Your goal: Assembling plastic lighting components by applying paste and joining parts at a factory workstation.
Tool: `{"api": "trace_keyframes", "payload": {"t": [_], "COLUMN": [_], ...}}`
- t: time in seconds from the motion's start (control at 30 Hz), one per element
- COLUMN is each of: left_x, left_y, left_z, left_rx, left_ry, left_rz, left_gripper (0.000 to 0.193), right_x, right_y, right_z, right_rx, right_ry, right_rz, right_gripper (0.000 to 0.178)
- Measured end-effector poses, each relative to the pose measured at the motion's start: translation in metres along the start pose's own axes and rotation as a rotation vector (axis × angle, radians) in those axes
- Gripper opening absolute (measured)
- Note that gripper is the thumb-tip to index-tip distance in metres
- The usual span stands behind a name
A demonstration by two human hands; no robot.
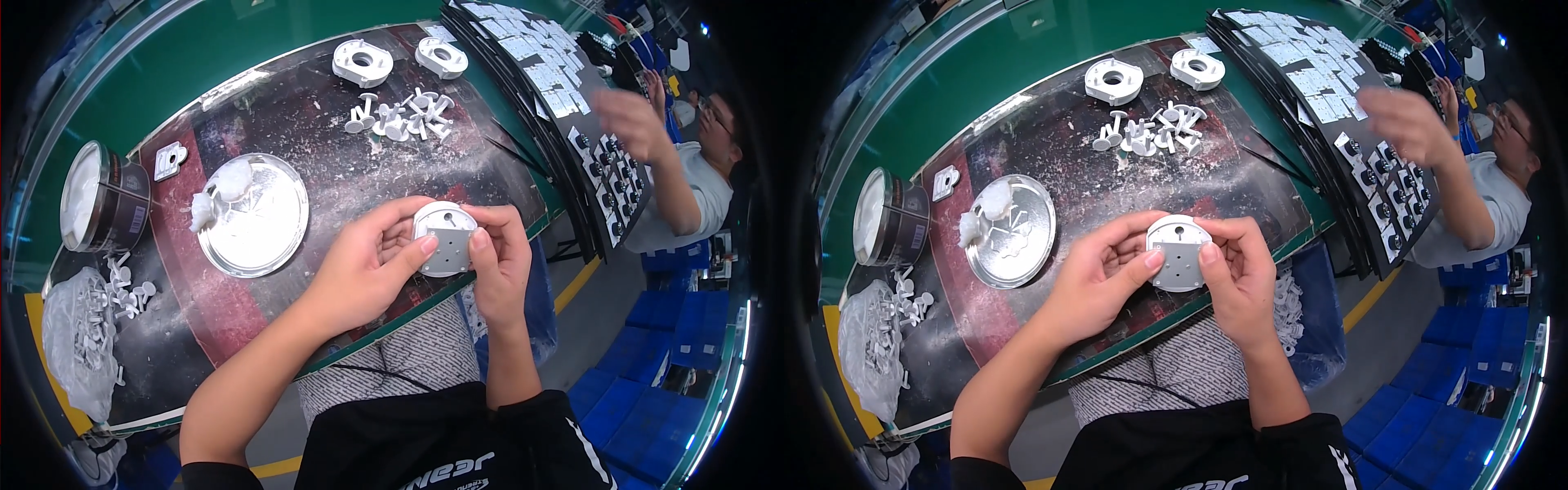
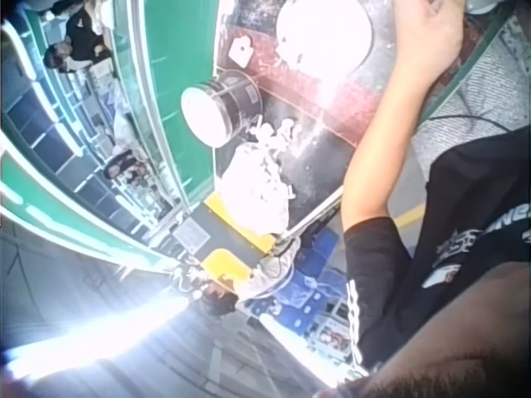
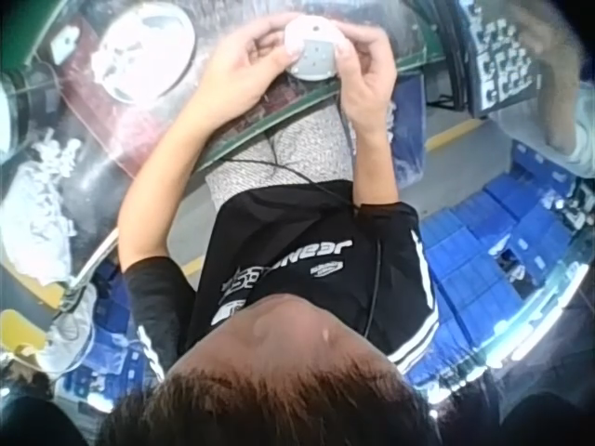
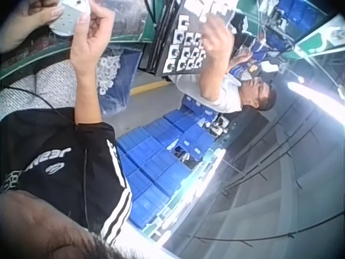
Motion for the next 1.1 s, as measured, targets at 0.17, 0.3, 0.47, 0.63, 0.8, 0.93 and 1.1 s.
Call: {"api": "trace_keyframes", "payload": {"t": [0.17, 0.3, 0.47, 0.63, 0.8, 0.93, 1.1], "left_x": [-0.001, 0.001, 0.0, -0.007, -0.006, -0.014, -0.009], "left_y": [0.002, 0.003, 0.002, 0.002, 0.001, -0.007, -0.009], "left_z": [0.002, -0.001, -0.002, -0.001, 0.004, 0.01, 0.005], "left_rx": [0.004, 0.028, 0.027, 0.007, 0.035, -0.132, -0.24], "left_ry": [-0.025, -0.035, -0.05, -0.103, 0.039, 0.594, 0.624], "left_rz": [0.0, -0.027, 0.033, 0.007, 0.09, 0.274, 0.431], "left_gripper": [0.044, 0.046, 0.048, 0.049, 0.069, 0.091, 0.084], "right_x": [0.0, 0.002, -0.001, -0.003, 0.002, -0.006, -0.002], "right_y": [0.002, 0.003, 0.003, 0.007, 0.011, 0.009, 0.012], "right_z": [-0.004, -0.002, -0.002, -0.005, -0.007, -0.016, -0.01], "right_rx": [0.015, -0.008, -0.015, 0.077, 0.021, 0.073, 0.15], "right_ry": [-0.025, -0.03, 0.005, 0.096, 0.138, 0.087, -0.055], "right_rz": [0.033, 0.045, 0.083, 0.102, 0.11, 0.162, 0.259], "right_gripper": [0.024, 0.025, 0.026, 0.036, 0.042, 0.043, 0.038]}}
Point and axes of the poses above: each hand's wrist, its own y-axis towards the middle knuckle, its own z-axis out of the palm, x = y × z, the point moved 5 cm from there along y, towards the middle knuckle, and after that the axes turned 10 degrees about -z, right-handed, at the moved point
